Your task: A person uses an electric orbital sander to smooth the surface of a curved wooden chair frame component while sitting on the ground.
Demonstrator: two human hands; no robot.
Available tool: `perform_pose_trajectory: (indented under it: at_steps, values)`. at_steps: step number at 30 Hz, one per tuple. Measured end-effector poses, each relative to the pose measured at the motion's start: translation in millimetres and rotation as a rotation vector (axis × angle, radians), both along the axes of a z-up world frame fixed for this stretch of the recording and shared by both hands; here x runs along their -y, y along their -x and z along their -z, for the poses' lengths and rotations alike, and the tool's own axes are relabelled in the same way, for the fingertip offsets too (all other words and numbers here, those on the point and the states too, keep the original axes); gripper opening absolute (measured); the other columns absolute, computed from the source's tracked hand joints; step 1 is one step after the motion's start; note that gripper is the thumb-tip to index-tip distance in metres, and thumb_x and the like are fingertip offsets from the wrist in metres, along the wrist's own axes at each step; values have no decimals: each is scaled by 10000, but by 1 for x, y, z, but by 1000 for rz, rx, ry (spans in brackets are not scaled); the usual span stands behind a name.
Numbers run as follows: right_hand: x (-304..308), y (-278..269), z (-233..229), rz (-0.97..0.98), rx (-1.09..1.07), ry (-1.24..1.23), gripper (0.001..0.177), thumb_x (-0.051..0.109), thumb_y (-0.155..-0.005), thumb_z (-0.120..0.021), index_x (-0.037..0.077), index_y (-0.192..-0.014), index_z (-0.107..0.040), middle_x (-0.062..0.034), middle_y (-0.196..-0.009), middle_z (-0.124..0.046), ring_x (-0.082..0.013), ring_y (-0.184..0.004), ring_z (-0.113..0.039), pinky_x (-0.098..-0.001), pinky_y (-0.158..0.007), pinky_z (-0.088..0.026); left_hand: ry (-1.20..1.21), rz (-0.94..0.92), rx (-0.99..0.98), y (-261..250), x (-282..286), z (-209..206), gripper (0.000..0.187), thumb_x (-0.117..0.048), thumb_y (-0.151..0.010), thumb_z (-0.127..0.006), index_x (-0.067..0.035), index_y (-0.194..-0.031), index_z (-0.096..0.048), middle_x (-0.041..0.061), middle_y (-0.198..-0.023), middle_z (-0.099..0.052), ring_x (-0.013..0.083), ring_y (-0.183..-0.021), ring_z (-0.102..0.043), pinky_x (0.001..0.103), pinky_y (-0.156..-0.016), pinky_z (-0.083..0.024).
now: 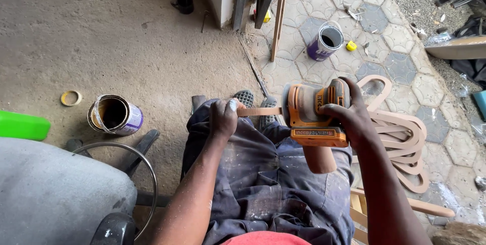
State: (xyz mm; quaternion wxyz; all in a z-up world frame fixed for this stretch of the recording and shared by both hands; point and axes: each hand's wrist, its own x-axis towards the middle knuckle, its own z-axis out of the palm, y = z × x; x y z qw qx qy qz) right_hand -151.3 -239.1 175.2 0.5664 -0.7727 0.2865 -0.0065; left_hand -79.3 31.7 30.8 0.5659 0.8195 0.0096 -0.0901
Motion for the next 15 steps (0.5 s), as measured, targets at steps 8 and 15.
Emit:
perform_pose_trajectory:
  at_steps: [8,15]
  values:
    - [-104,2,-110,-464,-214,476,1076,233,-616,-808,315,-1599,-378,-297,-1365,-527,-583,-1234,-542,-649,-1043,-450,95,-41,163,9,-1,16,322,-300,-830,-504,-141,-639,-708,139,-551,-562,246,-627,-566,377,-620,-472]
    - [-95,3,-97,-519,-290,465,1071,300,-625,-794,383,-1595,-348,-267,-1401,-517,-580,-1248,-545,-655,-1051,-446,122,-166,517,15,-6,47,520,-254,-1025,-371,-165,-602,-658,42,-606,-661,338,-642,-634,379,-733,-497]
